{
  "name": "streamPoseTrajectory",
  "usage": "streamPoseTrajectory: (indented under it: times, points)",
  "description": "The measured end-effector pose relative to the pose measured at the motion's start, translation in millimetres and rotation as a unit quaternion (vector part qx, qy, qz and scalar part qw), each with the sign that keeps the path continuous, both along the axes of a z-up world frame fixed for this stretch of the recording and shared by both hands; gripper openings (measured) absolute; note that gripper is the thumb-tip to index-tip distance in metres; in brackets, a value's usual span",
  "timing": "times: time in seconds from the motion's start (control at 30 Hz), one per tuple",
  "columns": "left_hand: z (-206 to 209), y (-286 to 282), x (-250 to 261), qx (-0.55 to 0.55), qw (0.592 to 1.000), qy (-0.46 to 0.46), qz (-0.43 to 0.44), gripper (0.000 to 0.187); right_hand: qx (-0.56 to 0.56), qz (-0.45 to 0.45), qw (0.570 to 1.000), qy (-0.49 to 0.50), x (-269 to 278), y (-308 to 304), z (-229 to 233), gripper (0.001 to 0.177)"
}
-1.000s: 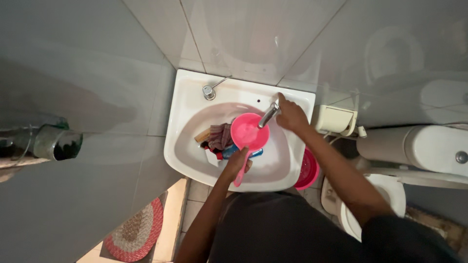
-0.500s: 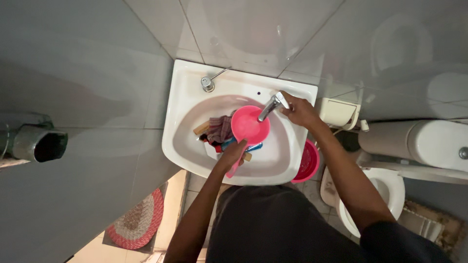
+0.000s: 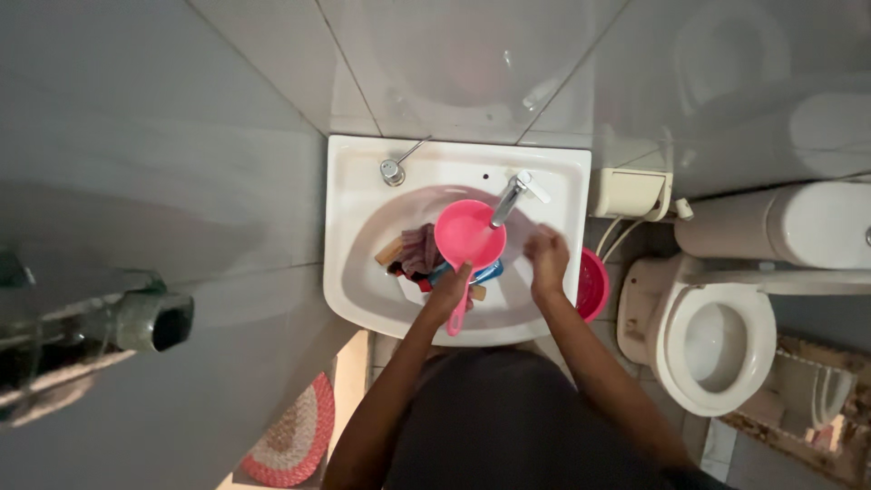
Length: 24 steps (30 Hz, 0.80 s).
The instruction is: The person cleans a bathroom sink and the surrounding wall tiles using a spray bottle, a brush, and a cloth.
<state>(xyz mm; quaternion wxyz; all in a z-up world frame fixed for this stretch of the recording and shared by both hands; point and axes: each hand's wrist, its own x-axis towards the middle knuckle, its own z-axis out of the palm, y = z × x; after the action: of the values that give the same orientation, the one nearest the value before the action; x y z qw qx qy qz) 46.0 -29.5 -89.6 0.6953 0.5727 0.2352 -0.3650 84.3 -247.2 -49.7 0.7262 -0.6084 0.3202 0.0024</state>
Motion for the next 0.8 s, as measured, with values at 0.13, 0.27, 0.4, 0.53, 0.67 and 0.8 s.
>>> streamPoseTrajectory:
  times: [0.13,0.27,0.4,0.53,0.67,0.8]
  points:
    - [-3,3,-1,0.034,0.999,0.021,-0.031,0.069,0.311,-0.010,0.946,0.090,-5,7,-3,0.032]
    - [1,4,5,0.060,0.997,0.034,-0.038,0.068,0.350,-0.025,0.928,0.121,2,23,1,0.036]
    - [3,7,13,0.048,0.998,-0.017,-0.049,0.069,0.296,0.031,0.950,0.095,0,25,-12,0.028]
    - [-4,5,22,0.051,0.994,-0.043,-0.088,0.068,0.189,0.094,0.961,0.176,-18,35,-2,0.029]
    - [9,-2,24,0.026,0.994,-0.028,-0.099,0.056,0.221,0.141,0.938,0.226,-37,53,16,0.040]
    - [21,-2,25,-0.004,0.996,-0.009,-0.094,0.058,0.242,0.158,0.935,0.207,-46,55,14,0.044]
